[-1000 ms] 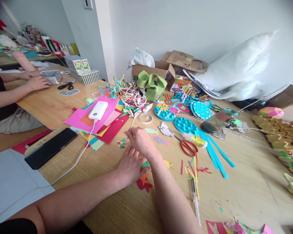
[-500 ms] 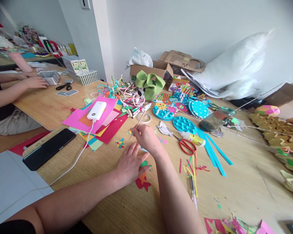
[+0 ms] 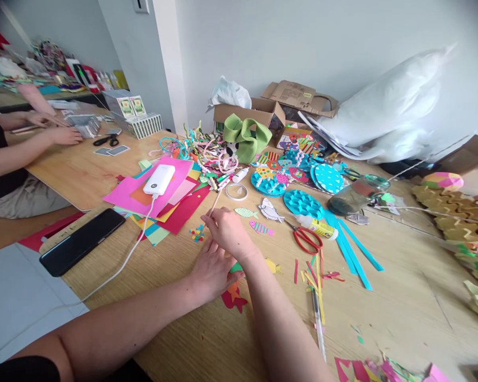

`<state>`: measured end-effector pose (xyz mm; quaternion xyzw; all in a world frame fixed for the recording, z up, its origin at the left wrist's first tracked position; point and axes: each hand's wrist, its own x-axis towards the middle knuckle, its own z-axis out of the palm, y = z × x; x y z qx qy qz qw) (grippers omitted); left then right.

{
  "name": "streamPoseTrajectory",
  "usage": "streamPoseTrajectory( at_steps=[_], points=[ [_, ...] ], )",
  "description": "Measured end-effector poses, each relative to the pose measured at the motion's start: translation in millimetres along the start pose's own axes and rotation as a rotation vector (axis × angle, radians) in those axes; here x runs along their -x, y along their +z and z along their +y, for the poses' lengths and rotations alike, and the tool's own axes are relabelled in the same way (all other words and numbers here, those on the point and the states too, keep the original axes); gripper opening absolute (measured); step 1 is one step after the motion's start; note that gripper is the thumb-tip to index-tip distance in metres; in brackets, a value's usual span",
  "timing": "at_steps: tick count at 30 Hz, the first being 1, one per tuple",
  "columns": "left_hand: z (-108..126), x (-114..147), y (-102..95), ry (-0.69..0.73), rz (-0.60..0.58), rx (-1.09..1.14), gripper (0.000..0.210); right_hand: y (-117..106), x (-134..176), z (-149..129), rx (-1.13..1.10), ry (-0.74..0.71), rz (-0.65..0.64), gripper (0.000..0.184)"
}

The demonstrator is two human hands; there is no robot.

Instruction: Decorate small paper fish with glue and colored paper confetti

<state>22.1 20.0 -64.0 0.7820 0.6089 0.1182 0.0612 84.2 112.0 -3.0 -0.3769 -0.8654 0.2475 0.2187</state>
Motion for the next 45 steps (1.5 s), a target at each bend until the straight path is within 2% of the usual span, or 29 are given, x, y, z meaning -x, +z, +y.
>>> streamPoseTrajectory(
  at_steps=[7, 17, 27, 38, 45],
  points=[
    [-0.7, 0.4, 0.9, 0.008, 0.024, -0.003, 0.055, -1.0, -0.5, -0.9, 0.037, 0.001, -0.024, 0.027],
    [0.3, -1.0, -1.7, -0.003, -0.024, -0.005, 0.051, -1.8, 0.5, -5.5, 0.069, -0.005, -0.02, 0.026],
    [0.0, 0.1, -0.9, 0.005, 0.016, -0.019, 0.046, -1.4, 0.2, -1.3, 0.079, -0.002, 0.008, 0.026],
    [-0.3, -1.9, 1.7, 0.007, -0.015, -0.002, 0.056, 5.1, -0.5, -6.3, 0.117, -0.014, -0.012, 0.026],
    [-0.5, -0.8, 0.5, 0.002, -0.014, -0.014, 0.052, 3.9, -0.6, -3.2, 0.039, -0.003, 0.038, 0.024]
  ],
)
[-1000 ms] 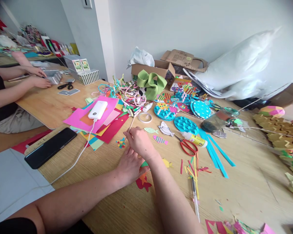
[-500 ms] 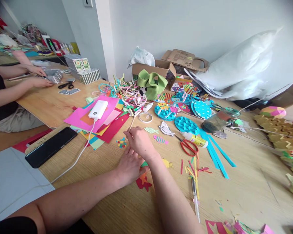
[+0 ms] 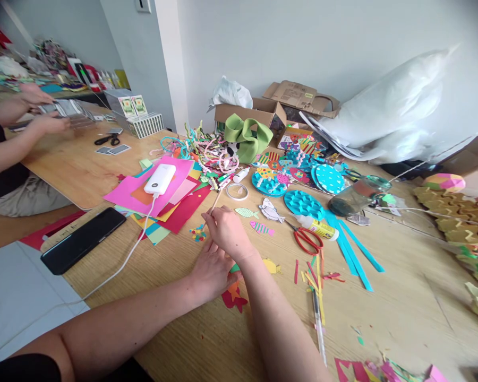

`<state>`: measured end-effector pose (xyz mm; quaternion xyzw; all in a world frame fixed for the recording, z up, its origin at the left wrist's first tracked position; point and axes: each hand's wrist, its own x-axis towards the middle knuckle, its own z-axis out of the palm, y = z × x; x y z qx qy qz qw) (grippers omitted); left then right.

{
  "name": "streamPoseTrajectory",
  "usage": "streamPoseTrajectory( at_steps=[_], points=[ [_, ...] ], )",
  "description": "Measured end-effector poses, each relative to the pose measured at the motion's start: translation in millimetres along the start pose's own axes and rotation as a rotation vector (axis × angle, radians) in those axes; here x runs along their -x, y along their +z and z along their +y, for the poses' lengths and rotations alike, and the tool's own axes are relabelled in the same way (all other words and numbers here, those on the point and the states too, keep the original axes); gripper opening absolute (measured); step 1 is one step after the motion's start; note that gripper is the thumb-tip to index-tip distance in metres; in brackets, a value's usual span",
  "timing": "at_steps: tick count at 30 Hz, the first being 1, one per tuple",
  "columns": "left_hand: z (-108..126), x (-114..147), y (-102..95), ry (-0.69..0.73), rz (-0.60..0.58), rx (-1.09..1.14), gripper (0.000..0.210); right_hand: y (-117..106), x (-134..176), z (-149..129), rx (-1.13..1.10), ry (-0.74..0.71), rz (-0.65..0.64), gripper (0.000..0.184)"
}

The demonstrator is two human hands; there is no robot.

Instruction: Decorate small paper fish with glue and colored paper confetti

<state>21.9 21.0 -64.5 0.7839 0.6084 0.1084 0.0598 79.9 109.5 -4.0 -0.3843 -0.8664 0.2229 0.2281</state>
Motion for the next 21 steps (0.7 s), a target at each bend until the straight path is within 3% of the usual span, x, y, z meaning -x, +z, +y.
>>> streamPoseTrajectory(
  at_steps=[7, 16, 21],
  points=[
    [1, 1, -4.4, -0.008, -0.019, -0.002, 0.051, -4, 0, 2, 0.003, 0.007, -0.009, 0.026],
    [-1, -4, 10.9, -0.011, 0.063, 0.106, 0.043, 21, -4, -11, 0.308, -0.107, 0.002, 0.026],
    [-1, -3, 7.2, 0.001, 0.068, 0.099, 0.043, 23, -5, -6, 0.175, -0.051, 0.04, 0.027]
  ],
)
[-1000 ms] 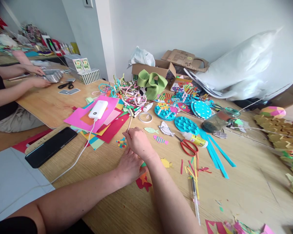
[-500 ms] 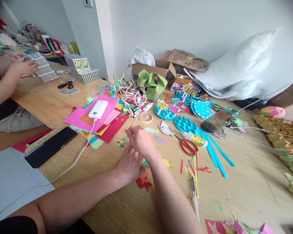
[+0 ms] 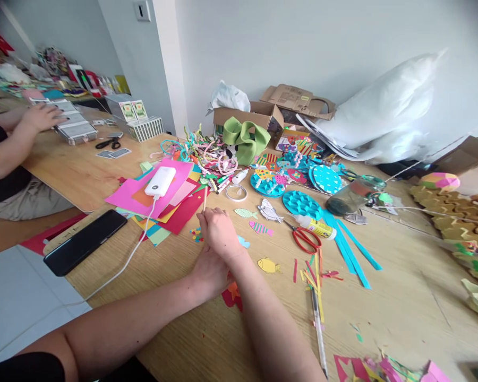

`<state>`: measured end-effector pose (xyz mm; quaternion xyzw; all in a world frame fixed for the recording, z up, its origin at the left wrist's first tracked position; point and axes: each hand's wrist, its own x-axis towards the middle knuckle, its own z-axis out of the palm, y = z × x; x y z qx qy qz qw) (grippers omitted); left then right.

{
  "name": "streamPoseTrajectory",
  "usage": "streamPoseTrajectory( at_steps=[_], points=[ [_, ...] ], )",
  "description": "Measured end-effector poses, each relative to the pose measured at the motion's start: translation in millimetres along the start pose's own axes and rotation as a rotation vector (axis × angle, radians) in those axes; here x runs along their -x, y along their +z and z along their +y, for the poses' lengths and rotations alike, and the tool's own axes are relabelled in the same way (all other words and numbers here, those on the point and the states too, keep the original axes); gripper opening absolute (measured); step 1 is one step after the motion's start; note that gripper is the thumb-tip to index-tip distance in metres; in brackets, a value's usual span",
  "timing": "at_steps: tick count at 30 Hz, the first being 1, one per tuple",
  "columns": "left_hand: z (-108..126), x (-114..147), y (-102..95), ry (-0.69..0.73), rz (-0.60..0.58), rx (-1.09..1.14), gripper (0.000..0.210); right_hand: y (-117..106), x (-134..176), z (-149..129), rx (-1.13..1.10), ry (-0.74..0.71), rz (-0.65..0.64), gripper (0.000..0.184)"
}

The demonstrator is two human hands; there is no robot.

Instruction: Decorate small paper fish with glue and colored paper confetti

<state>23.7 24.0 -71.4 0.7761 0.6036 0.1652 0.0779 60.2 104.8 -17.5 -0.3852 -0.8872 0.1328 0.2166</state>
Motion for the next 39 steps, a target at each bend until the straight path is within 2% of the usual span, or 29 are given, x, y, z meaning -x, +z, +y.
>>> streamPoseTrajectory(
  at_steps=[5, 8, 12, 16, 22, 27, 39],
  points=[
    [1, 2, -6.2, 0.016, -0.044, -0.058, 0.046, -15, -2, 7, -0.25, 0.096, 0.096, 0.03],
    [1, 4, -6.5, 0.003, -0.016, -0.073, 0.048, -29, -2, 13, -0.332, 0.147, 0.151, 0.028],
    [0, 4, -2.9, 0.016, 0.023, -0.082, 0.05, -43, 11, 31, -0.293, 0.216, 0.291, 0.029],
    [-1, 5, -1.4, 0.037, 0.062, -0.098, 0.05, -44, 33, 50, -0.181, 0.261, 0.38, 0.034],
    [-1, 5, -7.0, 0.065, 0.077, -0.11, 0.047, -43, 45, 60, -0.019, 0.224, 0.254, 0.032],
    [-3, 5, -5.6, 0.076, 0.09, -0.117, 0.045, -48, 44, 62, 0.009, 0.18, 0.159, 0.032],
    [-2, 5, -4.8, 0.09, 0.098, -0.126, 0.043, -41, 45, 63, 0.137, 0.134, 0.144, 0.036]
  ],
)
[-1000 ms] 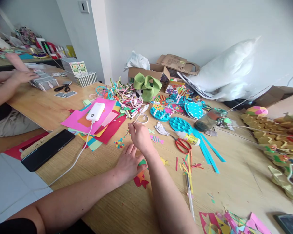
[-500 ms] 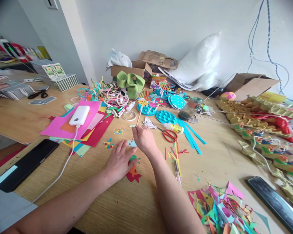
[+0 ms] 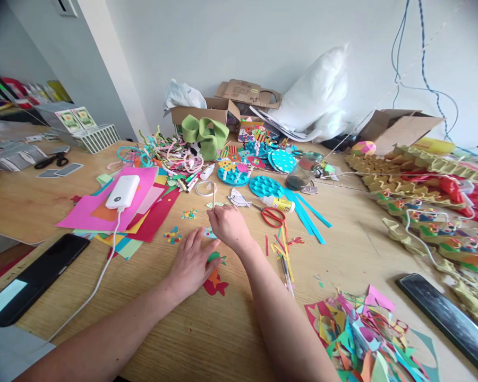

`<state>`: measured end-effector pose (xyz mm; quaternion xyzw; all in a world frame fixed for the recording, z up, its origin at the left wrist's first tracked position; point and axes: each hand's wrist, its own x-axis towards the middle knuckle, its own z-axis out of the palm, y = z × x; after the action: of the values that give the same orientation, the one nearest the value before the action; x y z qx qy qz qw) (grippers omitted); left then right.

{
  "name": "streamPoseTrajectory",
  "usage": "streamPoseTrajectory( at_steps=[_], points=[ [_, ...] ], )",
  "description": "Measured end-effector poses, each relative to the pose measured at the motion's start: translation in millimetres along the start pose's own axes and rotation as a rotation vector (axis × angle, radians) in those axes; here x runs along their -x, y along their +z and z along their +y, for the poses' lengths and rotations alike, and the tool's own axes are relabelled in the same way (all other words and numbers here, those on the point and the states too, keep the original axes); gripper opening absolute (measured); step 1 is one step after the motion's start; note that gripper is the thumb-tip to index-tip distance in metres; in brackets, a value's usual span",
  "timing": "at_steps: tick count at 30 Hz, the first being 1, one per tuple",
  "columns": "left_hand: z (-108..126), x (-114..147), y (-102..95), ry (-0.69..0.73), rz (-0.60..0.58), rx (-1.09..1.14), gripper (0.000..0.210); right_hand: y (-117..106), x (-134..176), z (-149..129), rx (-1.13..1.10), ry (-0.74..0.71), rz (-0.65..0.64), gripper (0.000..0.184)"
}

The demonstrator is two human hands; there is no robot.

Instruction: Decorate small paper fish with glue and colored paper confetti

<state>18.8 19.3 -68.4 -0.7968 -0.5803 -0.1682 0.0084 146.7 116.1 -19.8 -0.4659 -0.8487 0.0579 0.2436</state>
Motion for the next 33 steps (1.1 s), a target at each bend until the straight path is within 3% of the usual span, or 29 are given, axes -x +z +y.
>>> streamPoseTrajectory(
  at_steps=[33],
  points=[
    [0.0, -0.8, 0.6, -0.012, -0.02, 0.013, 0.045, 1.5, 0.5, -0.6, 0.047, 0.002, 0.036, 0.036]
  ],
)
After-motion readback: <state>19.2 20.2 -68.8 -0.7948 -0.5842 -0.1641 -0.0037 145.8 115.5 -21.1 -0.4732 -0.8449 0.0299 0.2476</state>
